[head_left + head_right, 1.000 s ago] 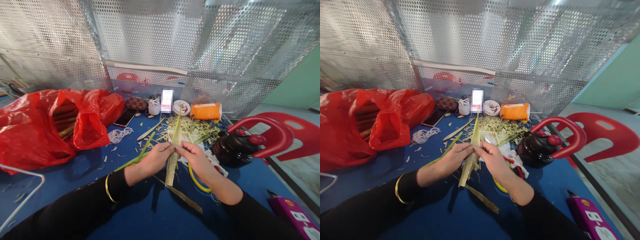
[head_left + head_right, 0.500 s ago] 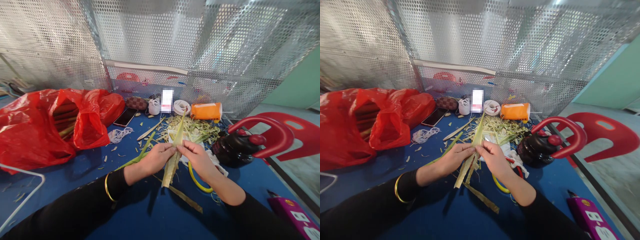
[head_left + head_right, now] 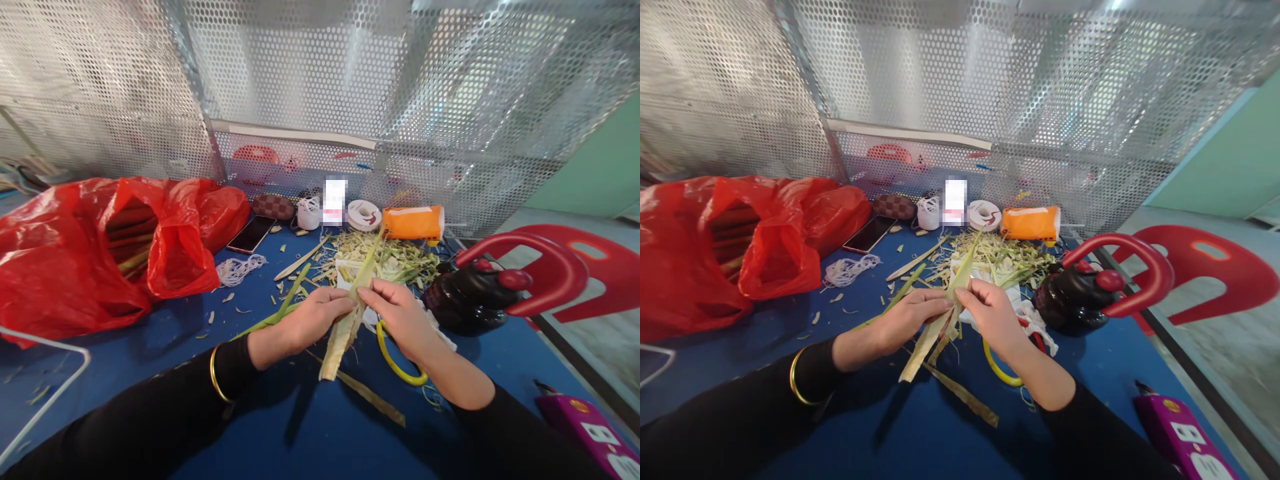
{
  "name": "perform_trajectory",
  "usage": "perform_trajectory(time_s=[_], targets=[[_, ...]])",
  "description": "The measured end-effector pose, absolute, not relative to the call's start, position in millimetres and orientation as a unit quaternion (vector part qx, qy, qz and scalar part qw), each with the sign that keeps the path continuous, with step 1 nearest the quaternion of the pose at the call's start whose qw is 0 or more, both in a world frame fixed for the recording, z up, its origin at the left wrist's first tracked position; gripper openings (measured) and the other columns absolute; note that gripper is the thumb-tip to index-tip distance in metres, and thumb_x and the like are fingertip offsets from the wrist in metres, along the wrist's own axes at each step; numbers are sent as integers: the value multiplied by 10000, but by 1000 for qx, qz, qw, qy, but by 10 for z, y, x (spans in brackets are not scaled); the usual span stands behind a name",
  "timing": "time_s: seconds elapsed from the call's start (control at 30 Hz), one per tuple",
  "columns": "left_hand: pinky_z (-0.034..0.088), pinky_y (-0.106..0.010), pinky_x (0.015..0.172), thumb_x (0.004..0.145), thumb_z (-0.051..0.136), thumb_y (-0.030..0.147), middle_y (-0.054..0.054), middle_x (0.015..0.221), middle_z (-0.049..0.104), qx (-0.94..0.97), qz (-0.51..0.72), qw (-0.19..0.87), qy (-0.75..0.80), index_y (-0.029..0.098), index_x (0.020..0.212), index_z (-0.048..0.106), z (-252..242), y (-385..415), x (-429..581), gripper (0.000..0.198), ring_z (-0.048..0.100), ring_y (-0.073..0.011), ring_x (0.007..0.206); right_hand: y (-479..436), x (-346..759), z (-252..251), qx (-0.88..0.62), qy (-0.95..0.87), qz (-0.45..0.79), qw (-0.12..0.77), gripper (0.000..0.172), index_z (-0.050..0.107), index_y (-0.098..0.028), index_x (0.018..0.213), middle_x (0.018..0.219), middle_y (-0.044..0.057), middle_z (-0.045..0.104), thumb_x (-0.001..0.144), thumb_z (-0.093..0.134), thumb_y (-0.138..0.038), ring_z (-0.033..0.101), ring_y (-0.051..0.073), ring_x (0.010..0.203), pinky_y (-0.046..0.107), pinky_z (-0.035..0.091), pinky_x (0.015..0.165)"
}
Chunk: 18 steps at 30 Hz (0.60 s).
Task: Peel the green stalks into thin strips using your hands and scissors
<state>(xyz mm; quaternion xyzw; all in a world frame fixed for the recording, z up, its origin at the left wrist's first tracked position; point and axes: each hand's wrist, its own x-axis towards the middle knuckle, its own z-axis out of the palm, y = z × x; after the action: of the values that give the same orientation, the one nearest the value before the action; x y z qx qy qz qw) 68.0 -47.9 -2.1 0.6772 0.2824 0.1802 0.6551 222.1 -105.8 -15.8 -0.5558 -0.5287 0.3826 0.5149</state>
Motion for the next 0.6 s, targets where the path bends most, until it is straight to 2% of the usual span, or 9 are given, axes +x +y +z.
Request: perform_trajectory(time_s=[0.13,0.23,0.4,0.6], targets=[[274,-225,490,830,503,460,51,574,407,723,224,583,296,166,660,498,-110,-462,691,339,359,-85,524,-1060,2207,-176,-570,-569,363,469,267,533,-184,640,619,-22,482,827,573,-370,433,141,629,254,363,590],[294,-219,512,857,476,458,48,601,401,741,248,548,298,159,683,515,-170,-450,699,349,360,-87,556,-1065,2201,-198,-569,-584,365,449,269,518,-184,659,618,-28,450,843,559,-377,408,133,618,250,343,570],[364,-231,562,890,431,424,9,655,506,700,251,617,259,141,740,558,-135,-477,704,345,455,-103,590,-1056,2214,-191,-519,-567,431,472,268,546,-182,692,666,-12,488,866,545,-386,451,139,664,253,379,612],[379,-230,539,904,409,402,-9,638,550,616,242,713,230,139,746,556,-115,-504,719,341,480,-97,533,-1053,2178,-132,-474,-512,512,501,238,641,-186,750,654,0,573,836,596,-403,527,152,669,274,436,661]])
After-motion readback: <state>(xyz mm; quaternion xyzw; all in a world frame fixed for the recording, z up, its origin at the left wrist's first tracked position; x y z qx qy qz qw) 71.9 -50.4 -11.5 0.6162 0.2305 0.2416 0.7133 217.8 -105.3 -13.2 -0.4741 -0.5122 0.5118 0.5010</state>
